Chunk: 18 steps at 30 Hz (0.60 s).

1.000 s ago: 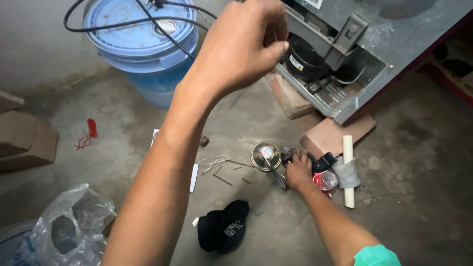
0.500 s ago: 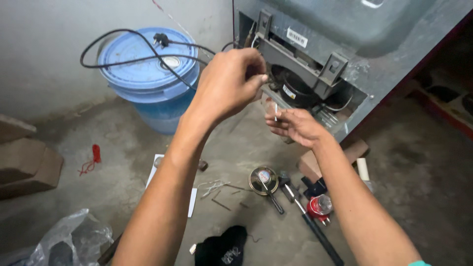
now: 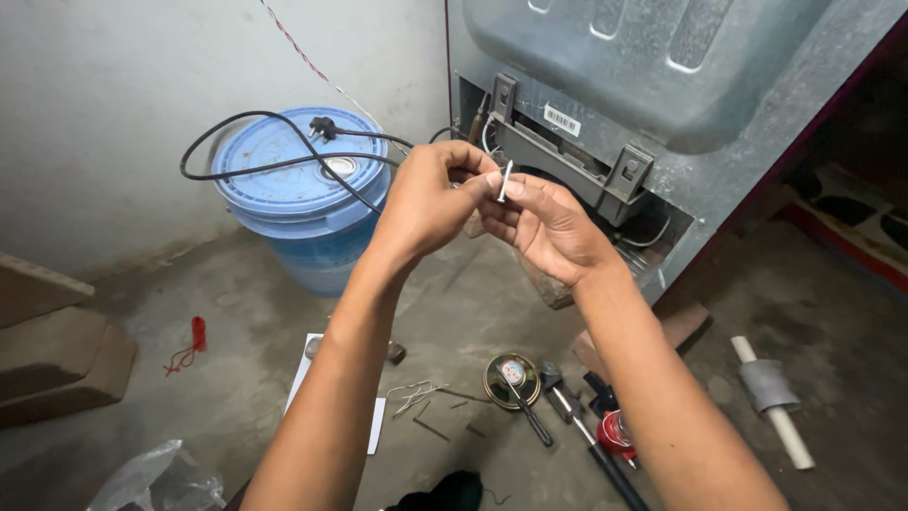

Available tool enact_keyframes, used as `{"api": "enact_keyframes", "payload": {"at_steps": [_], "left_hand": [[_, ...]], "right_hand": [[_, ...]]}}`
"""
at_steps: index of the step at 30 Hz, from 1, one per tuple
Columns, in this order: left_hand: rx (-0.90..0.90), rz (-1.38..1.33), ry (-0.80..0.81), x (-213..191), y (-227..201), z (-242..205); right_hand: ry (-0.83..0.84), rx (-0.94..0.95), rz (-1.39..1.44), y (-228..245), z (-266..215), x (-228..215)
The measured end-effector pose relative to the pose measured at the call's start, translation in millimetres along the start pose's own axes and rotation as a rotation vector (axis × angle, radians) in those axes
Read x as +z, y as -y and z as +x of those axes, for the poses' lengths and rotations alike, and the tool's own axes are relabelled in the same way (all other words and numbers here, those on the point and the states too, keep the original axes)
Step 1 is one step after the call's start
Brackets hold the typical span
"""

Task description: The person removes a circular metal component from the back of an appliance, uses a screwdriver to adjust it, and then handles small metal parts and a black cloth. The person then picks up a white cylindrical object and examines it.

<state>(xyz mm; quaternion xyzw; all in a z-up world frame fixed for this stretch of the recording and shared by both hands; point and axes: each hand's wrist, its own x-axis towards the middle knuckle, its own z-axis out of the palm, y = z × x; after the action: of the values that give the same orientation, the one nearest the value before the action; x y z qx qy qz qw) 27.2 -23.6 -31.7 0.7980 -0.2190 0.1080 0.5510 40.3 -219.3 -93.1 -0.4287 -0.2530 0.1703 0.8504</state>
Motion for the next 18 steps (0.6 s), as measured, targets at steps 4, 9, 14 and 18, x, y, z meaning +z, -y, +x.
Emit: {"api": "enact_keyframes", "payload": {"at_steps": [4, 9, 14, 18], "left_hand": [[0.095, 0.055, -0.023, -2.5, 3.2, -1.8], [0.118, -0.024, -0.005, -0.4, 7.1, -0.9], [0.117, 0.018, -0.044, -0.1, 0.4, -2.2], [0.155, -0.050, -0.064, 0.7, -3.2, -3.7]], "right_hand": [[-0.060, -0.017, 0.006, 1.3, 2.3, 1.4], [-0.089, -0.040, 0.019, 0.4, 5.5, -8.6], [-0.131, -0.070, -0.038, 5.0, 6.9, -4.8], [-0.141, -0.104, -0.120, 8.2, 7.3, 3.2]]}}
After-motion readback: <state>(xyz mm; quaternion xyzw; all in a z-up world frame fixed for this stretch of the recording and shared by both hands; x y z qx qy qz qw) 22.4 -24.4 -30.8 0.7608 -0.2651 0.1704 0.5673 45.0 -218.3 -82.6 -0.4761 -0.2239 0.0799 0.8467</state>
